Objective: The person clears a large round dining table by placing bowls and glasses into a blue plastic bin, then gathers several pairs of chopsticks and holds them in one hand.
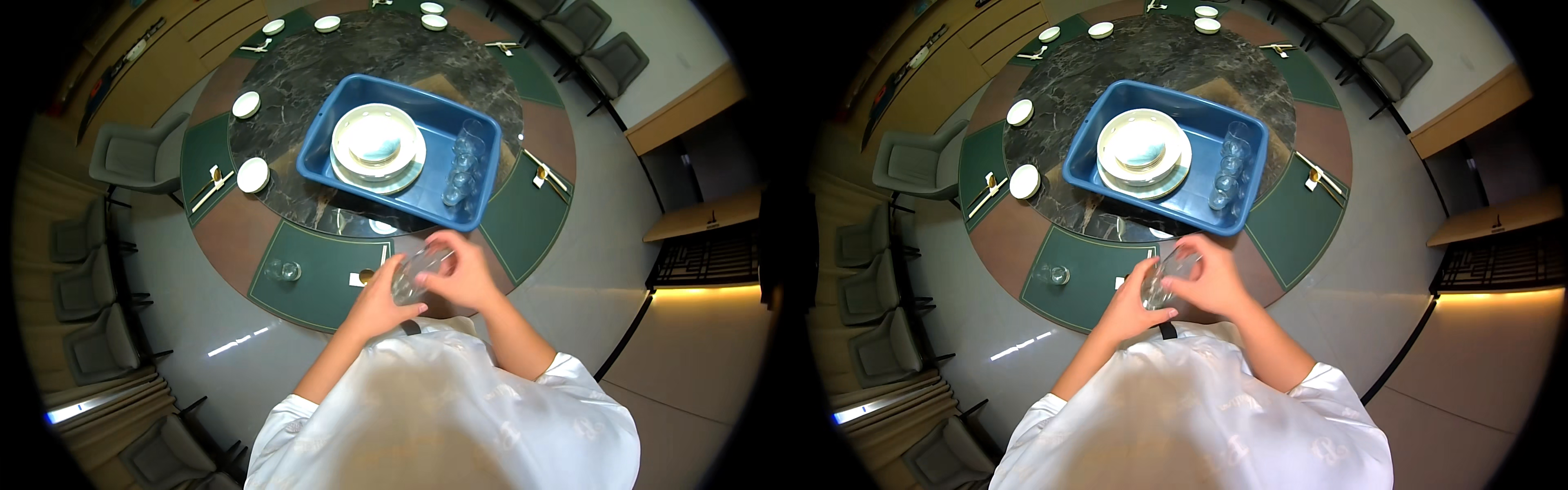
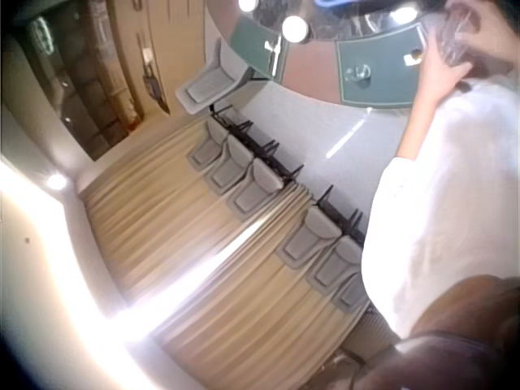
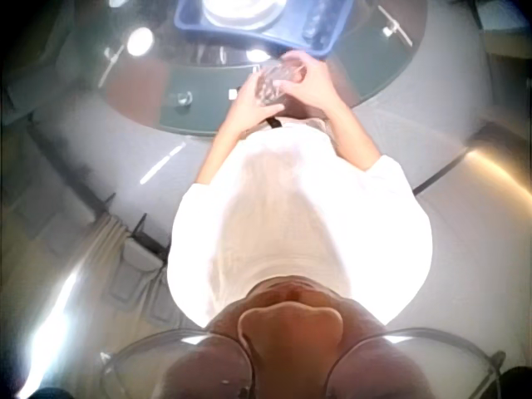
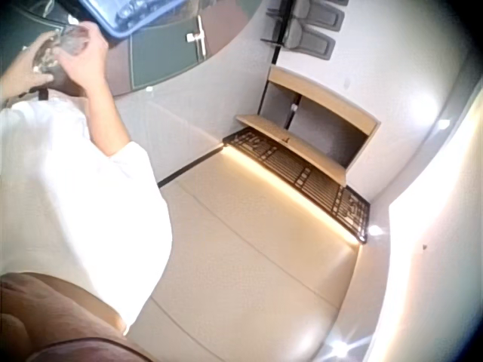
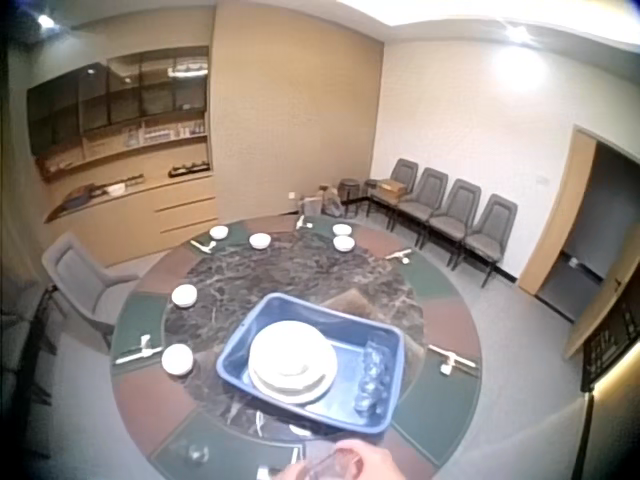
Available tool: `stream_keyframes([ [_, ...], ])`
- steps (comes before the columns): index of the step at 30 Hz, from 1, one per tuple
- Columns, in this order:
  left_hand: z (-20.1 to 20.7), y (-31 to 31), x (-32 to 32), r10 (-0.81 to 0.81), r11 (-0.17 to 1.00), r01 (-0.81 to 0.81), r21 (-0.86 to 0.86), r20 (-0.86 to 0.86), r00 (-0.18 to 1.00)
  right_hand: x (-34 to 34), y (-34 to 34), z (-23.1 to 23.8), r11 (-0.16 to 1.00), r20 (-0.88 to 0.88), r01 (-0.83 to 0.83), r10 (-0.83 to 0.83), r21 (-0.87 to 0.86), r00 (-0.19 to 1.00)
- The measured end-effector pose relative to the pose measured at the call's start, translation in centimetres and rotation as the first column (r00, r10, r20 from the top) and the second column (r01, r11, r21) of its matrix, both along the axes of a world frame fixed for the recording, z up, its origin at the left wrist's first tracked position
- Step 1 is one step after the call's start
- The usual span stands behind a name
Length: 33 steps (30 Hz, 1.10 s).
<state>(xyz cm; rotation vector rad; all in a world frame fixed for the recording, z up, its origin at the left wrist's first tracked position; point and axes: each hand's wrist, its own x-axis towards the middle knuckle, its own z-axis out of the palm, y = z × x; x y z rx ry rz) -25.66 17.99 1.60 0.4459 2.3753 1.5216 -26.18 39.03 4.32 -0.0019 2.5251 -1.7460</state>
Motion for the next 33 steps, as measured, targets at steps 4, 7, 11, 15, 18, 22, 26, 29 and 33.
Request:
stream_keyframes([
  [4,-2.5,-1.5,-0.2,0.086,0.995,-0.087,0.040,0.023,0.996,-2.2,4.0,-0.1,0.873,0.020,0.435,-0.442,-0.219,0.897],
  [7,-2.9,-2.8,-0.4,0.057,0.997,-0.065,0.040,0.183,0.982,-4.1,6.8,-1.9,0.788,-0.041,0.609,-0.614,-0.094,0.788],
  [11,-4.4,-3.2,0.2,0.045,0.994,-0.070,0.086,0.268,0.962,-5.5,8.9,-6.3,0.753,-0.118,0.654,-0.644,0.078,0.756],
  [15,-5.2,-2.9,0.8,0.040,0.987,-0.084,0.135,0.300,0.953,-6.0,8.6,-9.6,0.721,-0.179,0.655,-0.631,0.226,0.755],
  [18,-5.5,-2.9,0.8,0.025,0.985,-0.080,0.155,0.326,0.945,-6.6,7.5,-10.5,0.691,-0.280,0.634,-0.569,0.347,0.773],
  [22,-5.7,-2.9,0.2,0.019,0.984,-0.081,0.159,0.359,0.933,-7.9,7.3,-11.4,0.702,-0.194,0.563,-0.538,0.435,0.820],
  [26,-6.6,-2.6,-0.6,0.012,0.986,-0.071,0.150,0.364,0.931,-8.7,7.1,-12.5,0.683,-0.145,0.515,-0.523,0.517,0.840],
  [29,-6.8,-2.2,-1.3,-0.015,0.987,-0.046,0.152,0.378,0.926,-9.4,6.7,-11.8,0.656,-0.073,0.457,-0.524,0.601,0.849],
  [33,-6.9,-1.6,-2.2,-0.055,0.983,-0.019,0.181,0.398,0.916,-10.3,6.0,-11.2,0.616,0.049,0.379,-0.563,0.691,0.825],
])
